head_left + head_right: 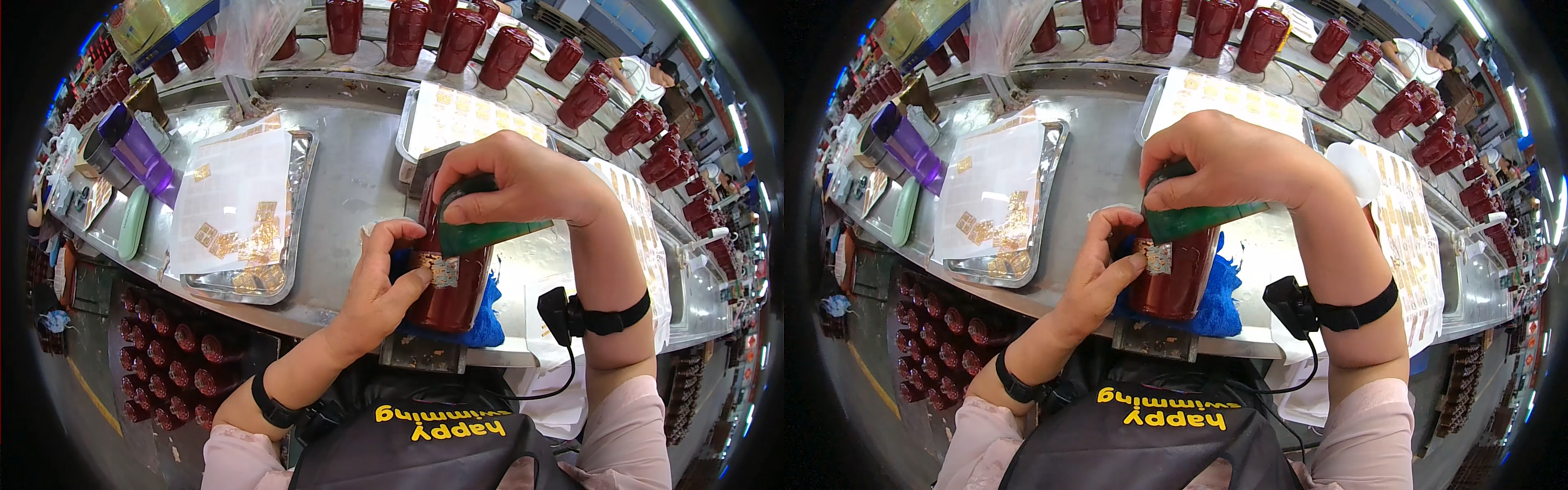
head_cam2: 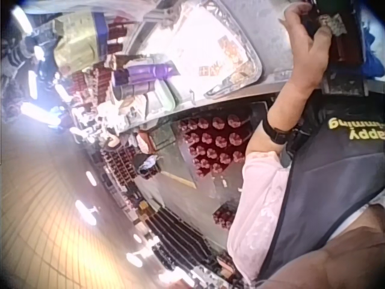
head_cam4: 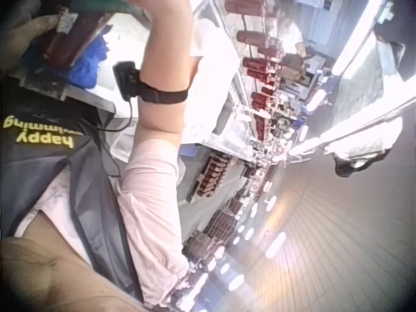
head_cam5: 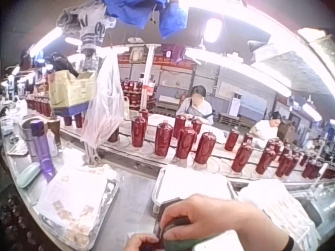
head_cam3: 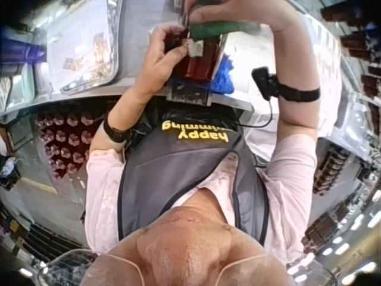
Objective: Applying decorative labels and gold foil to glass bottles on a production line.
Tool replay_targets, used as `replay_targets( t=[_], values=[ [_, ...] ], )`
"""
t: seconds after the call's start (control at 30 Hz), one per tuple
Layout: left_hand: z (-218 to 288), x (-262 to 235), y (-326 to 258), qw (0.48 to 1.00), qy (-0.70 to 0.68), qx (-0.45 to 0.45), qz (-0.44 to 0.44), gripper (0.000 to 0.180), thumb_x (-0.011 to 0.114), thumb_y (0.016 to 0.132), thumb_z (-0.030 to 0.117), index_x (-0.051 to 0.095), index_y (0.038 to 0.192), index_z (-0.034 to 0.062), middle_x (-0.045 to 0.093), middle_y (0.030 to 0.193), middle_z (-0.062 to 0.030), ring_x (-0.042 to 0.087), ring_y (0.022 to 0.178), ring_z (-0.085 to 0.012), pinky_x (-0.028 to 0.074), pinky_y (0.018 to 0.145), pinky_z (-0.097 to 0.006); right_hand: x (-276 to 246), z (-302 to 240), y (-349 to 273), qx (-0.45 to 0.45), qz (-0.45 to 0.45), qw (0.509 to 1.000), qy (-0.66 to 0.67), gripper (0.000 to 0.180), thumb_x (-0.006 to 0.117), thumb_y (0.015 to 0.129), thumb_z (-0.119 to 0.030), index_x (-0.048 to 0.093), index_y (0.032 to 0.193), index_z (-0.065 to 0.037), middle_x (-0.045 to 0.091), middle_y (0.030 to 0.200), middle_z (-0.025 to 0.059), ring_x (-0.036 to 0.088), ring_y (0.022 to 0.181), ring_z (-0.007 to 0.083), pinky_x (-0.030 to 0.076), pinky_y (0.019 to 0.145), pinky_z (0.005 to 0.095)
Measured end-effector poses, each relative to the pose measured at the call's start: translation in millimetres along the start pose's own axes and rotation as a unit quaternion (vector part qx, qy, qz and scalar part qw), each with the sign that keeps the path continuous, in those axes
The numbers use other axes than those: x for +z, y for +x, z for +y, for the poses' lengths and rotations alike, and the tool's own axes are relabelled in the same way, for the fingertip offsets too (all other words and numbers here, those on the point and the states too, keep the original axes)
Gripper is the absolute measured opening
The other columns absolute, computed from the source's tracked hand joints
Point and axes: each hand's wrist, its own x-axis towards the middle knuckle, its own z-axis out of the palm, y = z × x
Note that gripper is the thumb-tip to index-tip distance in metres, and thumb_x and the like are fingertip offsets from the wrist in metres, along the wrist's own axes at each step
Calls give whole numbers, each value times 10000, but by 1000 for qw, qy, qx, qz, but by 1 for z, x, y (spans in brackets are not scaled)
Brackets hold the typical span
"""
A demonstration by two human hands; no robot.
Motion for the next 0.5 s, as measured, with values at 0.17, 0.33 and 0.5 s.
replay_targets(
  t=[0.17,0.33,0.5],
  values=[
    [0,-2,2,1000,3,13,-6,441,591,834,79,429,1237,-1,451,1188,-114,434,1134,-203,328,1025,-318,9,-3,-20,-37,180,983,-22,228,662,837,-157,655,1024,-28,688,857,141,660,774,290,510,715,354],
    [-1,-5,2,999,36,29,-10,464,608,820,73,425,1242,4,448,1198,-108,434,1146,-200,326,1038,-331,54,-10,-49,-59,331,942,-18,258,612,840,7,616,1097,-6,672,1012,180,658,906,333,527,785,374],
    [2,-7,2,1000,-5,-2,-22,491,605,810,69,414,1258,9,441,1212,-106,423,1173,-204,314,1055,-338,88,-15,-71,-76,355,920,-147,295,638,773,43,644,1066,9,517,1328,243,563,1154,396,497,931,418]
  ],
)
